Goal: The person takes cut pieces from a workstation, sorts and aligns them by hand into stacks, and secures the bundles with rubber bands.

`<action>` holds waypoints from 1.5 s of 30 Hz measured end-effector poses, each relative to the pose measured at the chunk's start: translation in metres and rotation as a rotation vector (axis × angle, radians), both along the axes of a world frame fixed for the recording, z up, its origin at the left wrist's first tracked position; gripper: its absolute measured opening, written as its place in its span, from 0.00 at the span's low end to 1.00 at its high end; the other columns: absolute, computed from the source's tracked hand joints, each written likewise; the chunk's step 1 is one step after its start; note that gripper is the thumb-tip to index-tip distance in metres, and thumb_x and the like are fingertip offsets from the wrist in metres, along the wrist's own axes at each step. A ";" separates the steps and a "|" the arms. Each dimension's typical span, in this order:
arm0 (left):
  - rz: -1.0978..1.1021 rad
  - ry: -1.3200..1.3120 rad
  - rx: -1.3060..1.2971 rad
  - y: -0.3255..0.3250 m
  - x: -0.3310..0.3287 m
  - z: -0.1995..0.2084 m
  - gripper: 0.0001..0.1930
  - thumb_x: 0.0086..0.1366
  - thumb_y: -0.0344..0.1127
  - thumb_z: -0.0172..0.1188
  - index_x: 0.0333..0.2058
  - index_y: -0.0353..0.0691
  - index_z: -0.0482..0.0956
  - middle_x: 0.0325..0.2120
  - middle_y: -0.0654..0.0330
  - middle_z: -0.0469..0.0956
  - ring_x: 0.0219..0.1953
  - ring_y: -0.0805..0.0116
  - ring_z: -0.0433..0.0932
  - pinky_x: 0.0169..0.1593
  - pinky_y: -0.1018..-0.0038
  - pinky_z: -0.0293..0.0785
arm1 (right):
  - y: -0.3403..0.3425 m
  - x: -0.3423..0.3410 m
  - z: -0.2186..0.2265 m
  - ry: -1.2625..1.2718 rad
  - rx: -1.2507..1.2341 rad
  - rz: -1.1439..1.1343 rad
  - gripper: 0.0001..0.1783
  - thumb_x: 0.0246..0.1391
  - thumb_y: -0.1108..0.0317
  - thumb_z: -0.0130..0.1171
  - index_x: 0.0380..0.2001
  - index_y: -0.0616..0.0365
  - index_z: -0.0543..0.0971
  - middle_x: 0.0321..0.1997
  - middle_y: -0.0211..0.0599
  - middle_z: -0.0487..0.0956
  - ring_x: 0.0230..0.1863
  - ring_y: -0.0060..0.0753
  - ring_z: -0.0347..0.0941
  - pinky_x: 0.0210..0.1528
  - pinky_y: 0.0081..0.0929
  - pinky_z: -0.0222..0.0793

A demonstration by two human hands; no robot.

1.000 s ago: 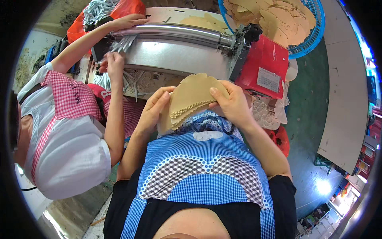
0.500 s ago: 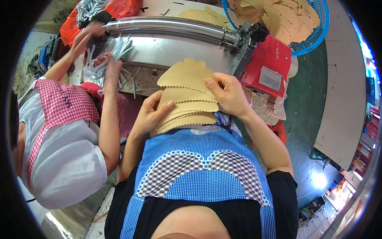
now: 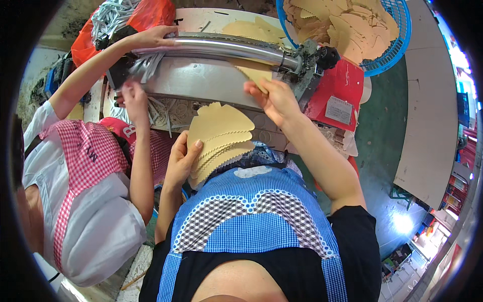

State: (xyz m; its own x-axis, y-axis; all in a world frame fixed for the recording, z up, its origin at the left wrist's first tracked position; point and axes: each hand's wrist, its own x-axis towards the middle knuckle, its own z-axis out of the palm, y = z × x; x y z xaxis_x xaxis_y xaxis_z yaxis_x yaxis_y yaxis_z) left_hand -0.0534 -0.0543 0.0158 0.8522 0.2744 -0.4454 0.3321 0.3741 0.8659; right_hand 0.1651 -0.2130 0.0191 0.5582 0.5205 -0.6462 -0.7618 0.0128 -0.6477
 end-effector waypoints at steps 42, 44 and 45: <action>-0.060 -0.007 0.002 -0.026 -0.007 0.018 0.17 0.63 0.38 0.59 0.43 0.30 0.74 0.33 0.60 0.79 0.35 0.78 0.75 0.38 0.80 0.73 | -0.053 -0.039 0.035 -0.473 -0.227 0.454 0.15 0.62 0.62 0.50 0.32 0.65 0.77 0.23 0.29 0.76 0.25 0.15 0.70 0.25 0.16 0.65; -0.049 0.009 -0.029 -0.023 -0.004 0.015 0.16 0.64 0.39 0.58 0.42 0.29 0.74 0.33 0.60 0.79 0.33 0.79 0.75 0.37 0.81 0.72 | -0.068 -0.012 0.015 -0.094 0.048 0.191 0.14 0.63 0.64 0.47 0.37 0.66 0.75 0.27 0.37 0.79 0.28 0.23 0.75 0.28 0.17 0.69; -0.065 0.008 -0.032 -0.022 -0.002 0.016 0.16 0.64 0.39 0.58 0.42 0.29 0.74 0.33 0.60 0.79 0.33 0.79 0.75 0.37 0.81 0.72 | -0.059 -0.014 0.021 -0.095 0.043 0.175 0.14 0.63 0.64 0.47 0.37 0.66 0.75 0.27 0.37 0.79 0.28 0.23 0.75 0.28 0.17 0.69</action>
